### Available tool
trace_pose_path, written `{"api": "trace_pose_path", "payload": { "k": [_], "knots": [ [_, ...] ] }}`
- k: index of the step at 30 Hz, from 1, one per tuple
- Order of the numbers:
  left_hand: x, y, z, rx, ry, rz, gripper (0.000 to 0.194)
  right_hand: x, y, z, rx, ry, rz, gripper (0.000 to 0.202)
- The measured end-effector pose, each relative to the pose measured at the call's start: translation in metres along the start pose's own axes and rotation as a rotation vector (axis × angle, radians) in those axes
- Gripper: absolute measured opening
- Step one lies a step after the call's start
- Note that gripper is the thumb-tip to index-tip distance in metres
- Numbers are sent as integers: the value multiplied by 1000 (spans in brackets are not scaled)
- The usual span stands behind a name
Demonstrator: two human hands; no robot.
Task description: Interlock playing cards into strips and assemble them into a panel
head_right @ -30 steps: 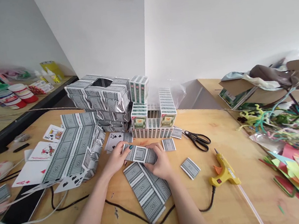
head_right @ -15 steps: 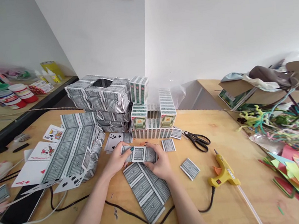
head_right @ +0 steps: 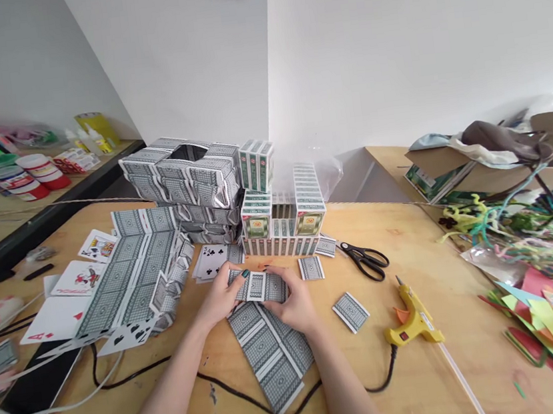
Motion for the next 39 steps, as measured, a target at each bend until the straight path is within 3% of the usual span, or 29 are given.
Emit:
{"api": "trace_pose_path", "payload": {
  "k": [14, 39],
  "knots": [
    [-4, 0, 9, -38, 159, 85, 7, 4, 0, 6, 7, -7, -32, 57],
    [-8, -3, 10, -50, 158, 129, 5, 9, -2, 11, 3, -54, -49, 57]
  ]
}}
Point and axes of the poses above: each hand's wrist, its own y-axis towards the middle knuckle, its own z-axis out of the palm, x = y × z, the point moved 4 cm from there along y, towards the middle knuckle, and after that the axes turned 4 degrees about z, right-handed, at the moved point
